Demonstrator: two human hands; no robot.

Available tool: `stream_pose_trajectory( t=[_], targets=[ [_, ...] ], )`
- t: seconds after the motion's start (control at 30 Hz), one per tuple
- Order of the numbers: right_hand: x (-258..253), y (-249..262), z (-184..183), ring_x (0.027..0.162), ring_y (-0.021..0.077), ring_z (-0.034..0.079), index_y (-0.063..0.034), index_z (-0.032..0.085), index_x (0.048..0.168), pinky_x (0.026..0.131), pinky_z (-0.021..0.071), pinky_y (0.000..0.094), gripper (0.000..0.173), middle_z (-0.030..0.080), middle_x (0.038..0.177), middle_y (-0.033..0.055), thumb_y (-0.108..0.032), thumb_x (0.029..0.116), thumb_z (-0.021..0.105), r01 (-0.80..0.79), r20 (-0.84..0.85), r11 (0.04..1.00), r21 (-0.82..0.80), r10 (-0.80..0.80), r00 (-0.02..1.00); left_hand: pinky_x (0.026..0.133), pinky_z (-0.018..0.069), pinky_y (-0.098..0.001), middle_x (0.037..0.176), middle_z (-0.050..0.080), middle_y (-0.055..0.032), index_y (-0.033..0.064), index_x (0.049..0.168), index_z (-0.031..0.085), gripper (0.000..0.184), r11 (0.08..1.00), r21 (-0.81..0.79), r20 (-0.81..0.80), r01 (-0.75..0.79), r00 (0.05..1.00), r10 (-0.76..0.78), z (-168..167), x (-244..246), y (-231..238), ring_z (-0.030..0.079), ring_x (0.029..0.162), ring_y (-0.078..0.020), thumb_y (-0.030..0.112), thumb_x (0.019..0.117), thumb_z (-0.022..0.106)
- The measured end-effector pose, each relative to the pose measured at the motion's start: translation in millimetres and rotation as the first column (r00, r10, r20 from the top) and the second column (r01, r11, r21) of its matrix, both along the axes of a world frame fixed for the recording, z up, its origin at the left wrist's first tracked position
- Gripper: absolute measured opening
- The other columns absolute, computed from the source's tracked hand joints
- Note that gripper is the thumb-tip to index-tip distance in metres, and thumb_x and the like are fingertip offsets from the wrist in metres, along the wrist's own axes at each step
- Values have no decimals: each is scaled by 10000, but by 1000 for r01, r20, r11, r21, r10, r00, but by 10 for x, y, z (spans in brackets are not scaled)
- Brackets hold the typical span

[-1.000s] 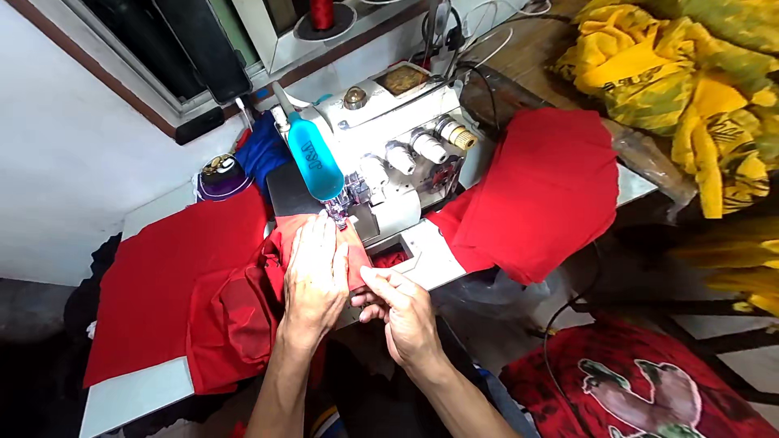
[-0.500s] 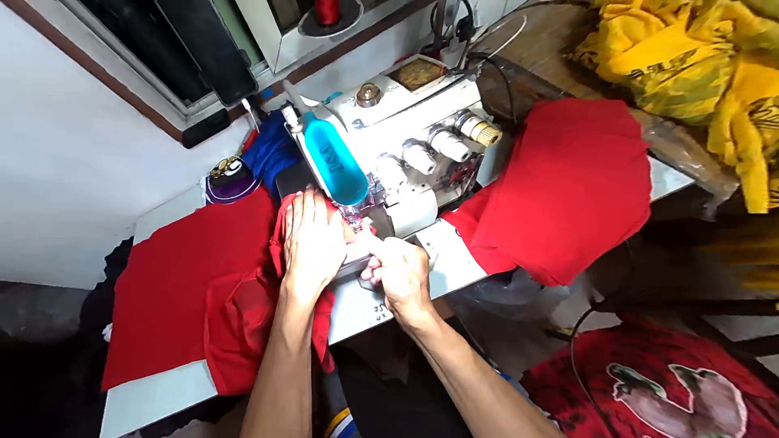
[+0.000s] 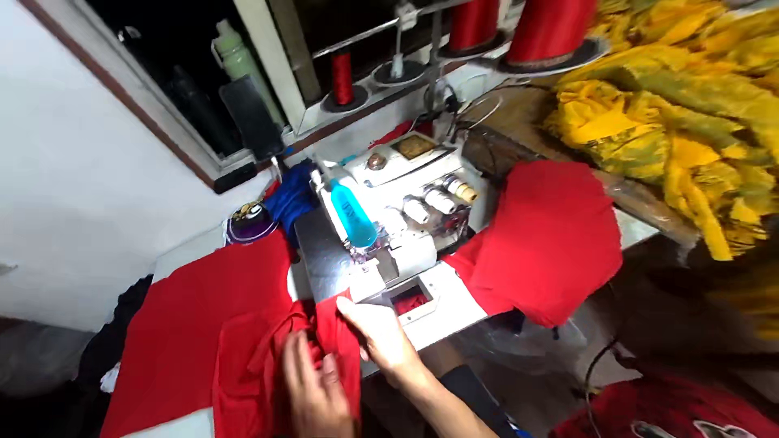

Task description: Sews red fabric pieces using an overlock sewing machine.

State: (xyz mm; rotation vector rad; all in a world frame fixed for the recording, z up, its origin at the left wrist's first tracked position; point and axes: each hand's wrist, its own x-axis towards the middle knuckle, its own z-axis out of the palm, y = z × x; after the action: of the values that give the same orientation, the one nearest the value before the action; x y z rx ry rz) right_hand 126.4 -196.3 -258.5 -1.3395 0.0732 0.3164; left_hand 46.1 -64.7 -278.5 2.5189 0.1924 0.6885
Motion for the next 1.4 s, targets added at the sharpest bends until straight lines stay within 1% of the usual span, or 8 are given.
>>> stream_pose_trajectory(
  t=[0.27, 0.53, 0.73, 0.83, 0.97, 1.1, 1.2, 1.4],
  targets=[
    [138, -389, -121, 475, 77, 510, -45, 700, 857, 432, 431, 233, 247, 605, 657, 9, -198, 1019, 593, 428, -19, 891, 153, -430, 902, 931, 511, -644, 1114, 662, -350, -160, 1158, 647, 382, 987, 74, -91, -141, 985, 147, -240, 30, 714, 659, 1047, -519, 171, 967, 655],
    [-731, -525, 13, 488, 116, 635, -30, 602, 1040, 401, 503, 245, 103, 691, 676, 54, -116, 988, 619, 166, -80, 944, 285, -149, 986, 1004, 429, -674, 1261, 551, -412, -122, 1217, 641, 355, 958, 172, 150, -230, 967, 206, 1178, 344, 1368, 535, 1203, -574, 143, 992, 575],
    [-1212, -416, -698, 570, 91, 628, -30, 662, 969, 535, 535, 259, 133, 668, 714, 14, -158, 998, 640, -25, -249, 999, 29, 32, 968, 993, 389, -760, 1374, 521, -404, -108, 1348, 587, 405, 929, 321, -183, -186, 950, 253, -263, 125, 1754, 479, 1259, -645, 158, 1047, 535],
    [-1210, -407, -670, 602, 99, 645, -26, 677, 976, 570, 551, 278, 161, 686, 746, 24, -186, 990, 660, -64, -166, 997, -34, 58, 984, 1089, 331, -729, 1423, 506, -378, -97, 1350, 596, 418, 950, 261, -173, -170, 960, 220, -202, 44, 1706, 451, 1315, -621, 141, 1009, 560],
    [-1089, -345, -408, 646, 99, 663, -1, 726, 987, 623, 566, 298, 211, 717, 792, 52, -202, 993, 662, -107, 136, 987, -119, 123, 983, 1060, 463, -594, 1325, 625, -299, -82, 1257, 659, 360, 946, 248, -85, 207, 978, -191, 461, -71, 886, 592, 1254, -473, 144, 1033, 492],
    [-1000, -305, -224, 645, 107, 675, 26, 725, 943, 621, 578, 290, 192, 722, 797, 78, -143, 990, 646, -53, 379, 990, -132, 100, 920, 1071, 521, -397, 1300, 684, -171, -33, 1296, 665, 424, 657, -267, -234, 705, 614, -754, 325, -99, 284, 653, 1232, -210, 242, 1109, 403],
    [-1008, -388, -245, 668, 100, 682, 18, 728, 927, 642, 578, 280, 184, 735, 825, 81, -133, 991, 645, 18, 416, 985, -170, 55, 908, 800, 557, -267, 872, 693, -112, -4, 927, 751, 227, 656, -286, -151, 699, 643, -751, 249, -38, 340, 664, 856, -132, 171, 1006, 630],
    [-1070, -436, -364, 723, 90, 683, 33, 695, 924, 679, 588, 283, 182, 729, 897, 76, -118, 1001, 625, -61, 369, 998, 28, 46, 928, 764, 566, -251, 853, 685, -124, 42, 889, 770, 162, 763, -49, -68, 645, 760, -646, 370, -94, 226, 673, 829, -149, 166, 960, 694]
  ],
)
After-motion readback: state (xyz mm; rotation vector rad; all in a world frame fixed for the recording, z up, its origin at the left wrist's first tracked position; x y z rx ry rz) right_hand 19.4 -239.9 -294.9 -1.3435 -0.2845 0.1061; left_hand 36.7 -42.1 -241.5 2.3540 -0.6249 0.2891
